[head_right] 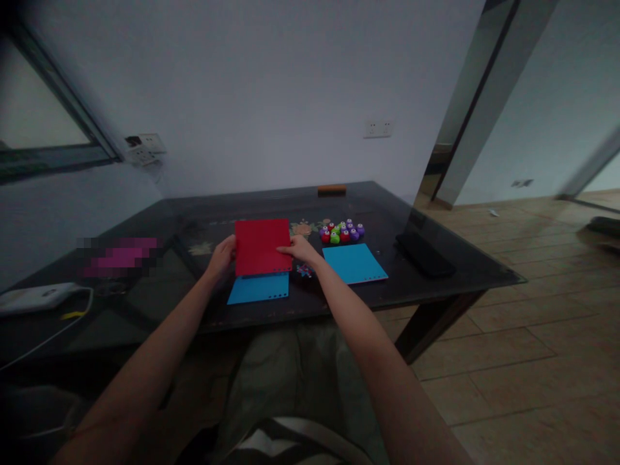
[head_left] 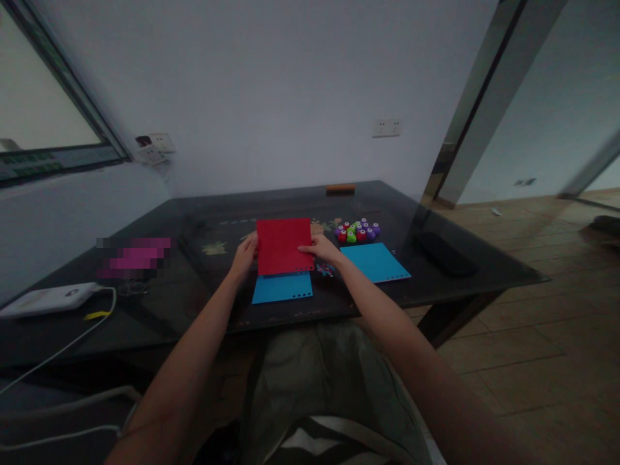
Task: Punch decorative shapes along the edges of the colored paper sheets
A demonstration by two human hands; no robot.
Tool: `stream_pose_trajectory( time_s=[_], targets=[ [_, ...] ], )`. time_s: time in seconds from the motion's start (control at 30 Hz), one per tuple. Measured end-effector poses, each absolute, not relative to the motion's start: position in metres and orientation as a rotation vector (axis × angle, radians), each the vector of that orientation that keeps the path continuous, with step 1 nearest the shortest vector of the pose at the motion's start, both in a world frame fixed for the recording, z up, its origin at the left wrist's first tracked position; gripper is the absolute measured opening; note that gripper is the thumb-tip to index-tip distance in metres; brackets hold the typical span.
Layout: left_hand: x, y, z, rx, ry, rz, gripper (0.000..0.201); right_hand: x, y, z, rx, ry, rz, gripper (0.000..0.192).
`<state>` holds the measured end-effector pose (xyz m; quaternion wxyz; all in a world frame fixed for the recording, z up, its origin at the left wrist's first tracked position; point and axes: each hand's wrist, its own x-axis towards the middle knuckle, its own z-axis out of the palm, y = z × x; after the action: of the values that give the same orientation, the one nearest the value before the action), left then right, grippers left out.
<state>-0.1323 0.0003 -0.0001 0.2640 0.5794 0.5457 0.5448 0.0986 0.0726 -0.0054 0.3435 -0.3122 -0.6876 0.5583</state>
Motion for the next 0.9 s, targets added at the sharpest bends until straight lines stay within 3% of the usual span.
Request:
stream_pose_trajectory(
  time_s=[0.27,0.47,0.7,0.9],
  targets=[
    [-0.134,0.0,0.003,1.402,1.331,1.572,0.052,0.106,0.085,-0.006,-0.797,-1.478,1.446,0.022],
    [-0.13,0.005,0.002,1.611,1.606,1.654,0.028,0.111,0.098,-0.012,-0.789,-1.305,1.423,0.019],
    [-0.101,0.032,-0.001,2.144,2.007,1.077,0.022,0.116,0.105,-0.016,-0.812,-1.205,1.355,0.019],
    [-0.081,0.05,-0.003,2.031,2.29,0.8,0.045,0.118,0.108,-0.015,-0.9,-1.08,1.274,0.016]
  ],
)
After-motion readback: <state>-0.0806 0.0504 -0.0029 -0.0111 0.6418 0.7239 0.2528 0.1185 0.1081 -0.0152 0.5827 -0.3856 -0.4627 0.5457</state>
